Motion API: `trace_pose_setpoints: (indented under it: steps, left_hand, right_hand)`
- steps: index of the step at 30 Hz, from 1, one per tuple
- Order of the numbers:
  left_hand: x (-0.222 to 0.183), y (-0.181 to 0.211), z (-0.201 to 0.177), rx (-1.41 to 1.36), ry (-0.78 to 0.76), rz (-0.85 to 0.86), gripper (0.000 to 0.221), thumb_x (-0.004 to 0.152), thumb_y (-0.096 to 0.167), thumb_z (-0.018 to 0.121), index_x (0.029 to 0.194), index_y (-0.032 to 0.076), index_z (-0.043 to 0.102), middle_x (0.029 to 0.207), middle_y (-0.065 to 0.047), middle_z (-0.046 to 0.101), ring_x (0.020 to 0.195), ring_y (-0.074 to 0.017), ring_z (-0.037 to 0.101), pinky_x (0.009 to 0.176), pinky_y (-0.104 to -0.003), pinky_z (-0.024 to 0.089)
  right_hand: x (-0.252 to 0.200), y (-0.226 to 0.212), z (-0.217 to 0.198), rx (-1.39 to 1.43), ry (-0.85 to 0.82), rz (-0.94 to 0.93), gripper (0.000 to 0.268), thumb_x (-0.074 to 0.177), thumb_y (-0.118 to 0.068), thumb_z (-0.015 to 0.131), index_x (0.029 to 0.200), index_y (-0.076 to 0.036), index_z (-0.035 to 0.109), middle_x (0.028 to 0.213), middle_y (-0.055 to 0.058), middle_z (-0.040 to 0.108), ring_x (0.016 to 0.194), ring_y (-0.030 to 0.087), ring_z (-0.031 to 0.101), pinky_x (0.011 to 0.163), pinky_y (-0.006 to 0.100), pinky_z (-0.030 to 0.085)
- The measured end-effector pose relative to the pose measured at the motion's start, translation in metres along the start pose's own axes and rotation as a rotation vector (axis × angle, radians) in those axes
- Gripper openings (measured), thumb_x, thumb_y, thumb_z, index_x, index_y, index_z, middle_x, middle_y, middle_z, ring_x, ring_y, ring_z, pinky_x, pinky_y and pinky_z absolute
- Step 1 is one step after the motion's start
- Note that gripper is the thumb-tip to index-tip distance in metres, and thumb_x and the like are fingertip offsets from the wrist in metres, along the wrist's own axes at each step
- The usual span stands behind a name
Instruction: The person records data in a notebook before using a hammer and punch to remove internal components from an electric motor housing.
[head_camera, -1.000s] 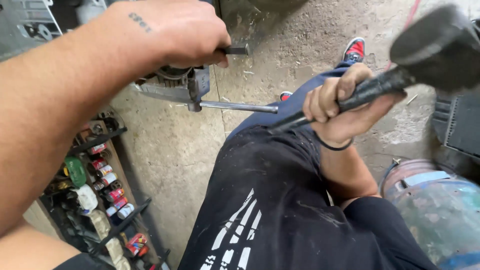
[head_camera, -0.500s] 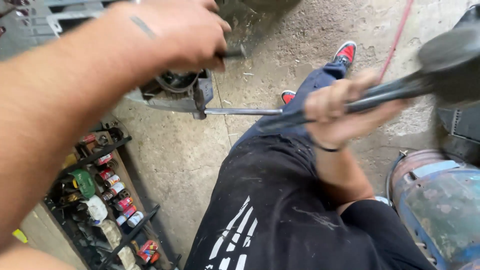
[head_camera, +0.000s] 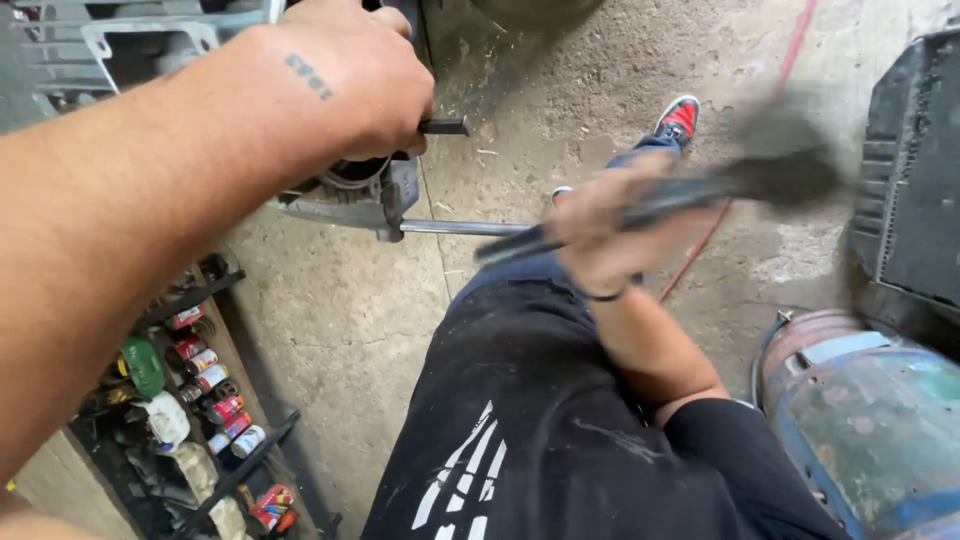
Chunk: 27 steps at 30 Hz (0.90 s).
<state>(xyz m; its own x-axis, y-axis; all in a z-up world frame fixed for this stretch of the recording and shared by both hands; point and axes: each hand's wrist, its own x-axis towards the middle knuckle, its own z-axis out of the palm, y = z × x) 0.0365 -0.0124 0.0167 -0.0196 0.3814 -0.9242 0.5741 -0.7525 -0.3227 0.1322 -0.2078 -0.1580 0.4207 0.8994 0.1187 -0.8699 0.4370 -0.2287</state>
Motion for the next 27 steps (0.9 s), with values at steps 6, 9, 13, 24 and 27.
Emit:
trace_pose_setpoints:
  steps: [6,9,13,24,27]
  left_hand:
    - [0.049,-0.009,0.034,0.249,0.144,0.143,0.042,0.091,0.035,0.055,0.109,0.011,0.084,0.111,-0.004,0.082,0.116,-0.0266,0.069,0.092,-0.044,0.056]
    - [0.081,-0.004,0.058,0.220,0.195,0.153,0.045,0.084,0.045,0.075,0.103,0.006,0.085,0.100,-0.015,0.083,0.092,-0.0329,0.077,0.081,-0.043,0.058]
    - [0.056,-0.012,0.045,0.106,0.284,0.318,0.028,0.088,0.036,0.077,0.101,0.011,0.081,0.089,-0.012,0.080,0.082,-0.0324,0.076,0.074,-0.044,0.057]
    - [0.014,-0.019,0.027,-0.271,0.445,0.740,0.021,0.099,0.022,0.071,0.091,0.006,0.059,0.075,-0.012,0.064,0.066,-0.0322,0.062,0.065,-0.047,0.044]
    - [0.014,-0.021,0.030,-0.112,0.423,0.605,0.014,0.092,0.026,0.073,0.094,0.014,0.065,0.066,-0.011,0.068,0.059,-0.0314,0.066,0.060,-0.046,0.046]
  right_hand:
    - [-0.047,0.040,-0.024,-0.281,0.224,0.991,0.058,0.091,-0.071,0.048,0.080,-0.014,0.044,0.052,0.000,0.033,0.033,0.009,0.028,0.030,0.027,0.028]
    - [-0.049,0.012,-0.033,-0.185,0.298,0.858,0.061,0.086,-0.075,0.050,0.079,-0.014,0.053,0.050,-0.001,0.039,0.035,0.011,0.036,0.030,0.030,0.030]
    - [-0.019,-0.018,-0.015,-0.254,0.265,0.668,0.060,0.085,-0.075,0.051,0.077,-0.016,0.044,0.050,-0.002,0.031,0.034,0.009,0.029,0.030,0.027,0.024]
    - [-0.047,-0.021,-0.043,-0.297,0.453,0.820,0.063,0.082,-0.079,0.047,0.076,-0.016,0.047,0.050,-0.003,0.029,0.033,0.011,0.029,0.032,0.029,0.027]
    - [-0.042,-0.022,-0.041,-0.317,0.423,0.807,0.062,0.083,-0.078,0.048,0.076,-0.016,0.047,0.050,-0.003,0.030,0.033,0.011,0.029,0.031,0.029,0.027]
